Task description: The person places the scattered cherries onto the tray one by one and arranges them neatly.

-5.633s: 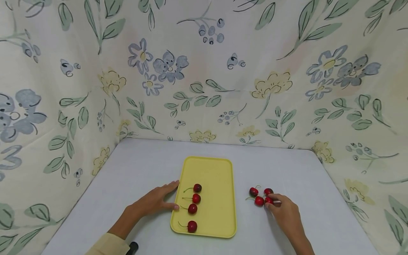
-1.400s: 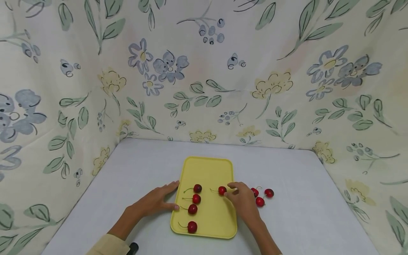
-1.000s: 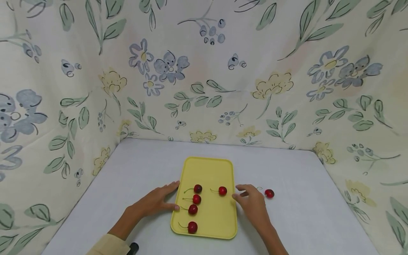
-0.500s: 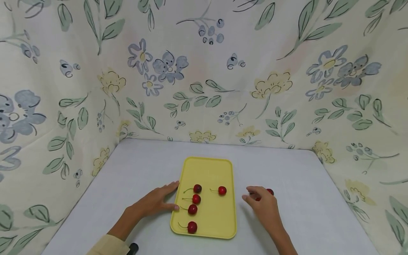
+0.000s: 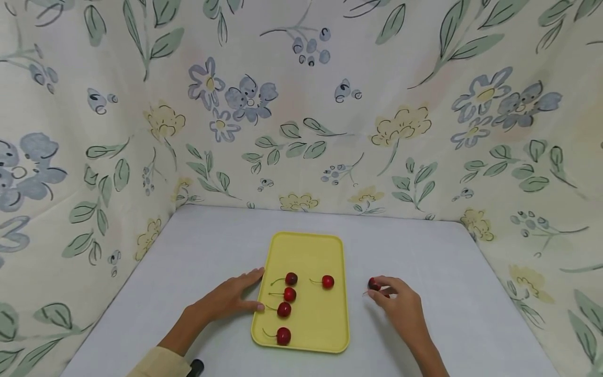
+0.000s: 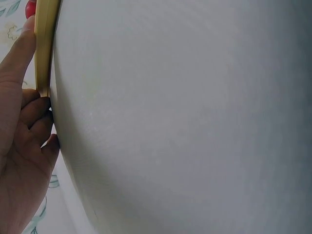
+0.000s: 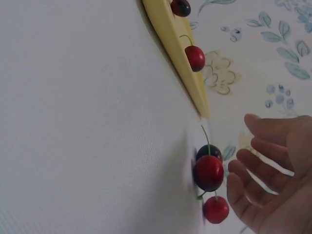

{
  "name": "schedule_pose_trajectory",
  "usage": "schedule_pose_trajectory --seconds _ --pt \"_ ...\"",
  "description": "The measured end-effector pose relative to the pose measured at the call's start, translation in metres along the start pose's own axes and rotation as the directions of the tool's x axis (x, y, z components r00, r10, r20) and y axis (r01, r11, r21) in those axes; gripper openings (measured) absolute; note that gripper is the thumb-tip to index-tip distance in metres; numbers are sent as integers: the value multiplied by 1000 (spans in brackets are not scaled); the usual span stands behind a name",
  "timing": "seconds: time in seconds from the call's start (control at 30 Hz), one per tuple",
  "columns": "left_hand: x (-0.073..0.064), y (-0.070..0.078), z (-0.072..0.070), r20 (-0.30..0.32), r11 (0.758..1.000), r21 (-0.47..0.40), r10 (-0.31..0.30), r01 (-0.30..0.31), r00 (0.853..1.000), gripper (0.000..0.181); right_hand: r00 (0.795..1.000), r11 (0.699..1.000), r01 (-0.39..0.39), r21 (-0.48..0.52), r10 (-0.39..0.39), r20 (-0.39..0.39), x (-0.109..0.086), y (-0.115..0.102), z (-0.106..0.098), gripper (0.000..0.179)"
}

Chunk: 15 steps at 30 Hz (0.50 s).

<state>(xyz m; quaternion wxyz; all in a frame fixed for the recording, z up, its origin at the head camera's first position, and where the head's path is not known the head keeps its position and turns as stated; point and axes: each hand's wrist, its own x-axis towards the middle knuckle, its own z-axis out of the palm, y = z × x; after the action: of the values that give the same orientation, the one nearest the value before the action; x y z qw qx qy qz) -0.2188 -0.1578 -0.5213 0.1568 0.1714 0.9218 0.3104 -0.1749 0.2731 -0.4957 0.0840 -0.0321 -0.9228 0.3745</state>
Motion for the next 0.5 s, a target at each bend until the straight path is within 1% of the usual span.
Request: schedule_pose_trajectory --seconds 0.1,0.27,0.5 --pt "0 -1 0 -1 1000 2 5 -5 1000 102 1000 1000 -18 1 18 9 -1 3 -3 42" --pt "0 -1 0 -3 1000 8 9 -9 1000 102 999 998 -38 -44 39 18 -3 8 -7 41" --pt "-1 1 0 -2 1000 0 1 -1 1000 102 991 993 -101 -58 106 86 -1 14 -12 46"
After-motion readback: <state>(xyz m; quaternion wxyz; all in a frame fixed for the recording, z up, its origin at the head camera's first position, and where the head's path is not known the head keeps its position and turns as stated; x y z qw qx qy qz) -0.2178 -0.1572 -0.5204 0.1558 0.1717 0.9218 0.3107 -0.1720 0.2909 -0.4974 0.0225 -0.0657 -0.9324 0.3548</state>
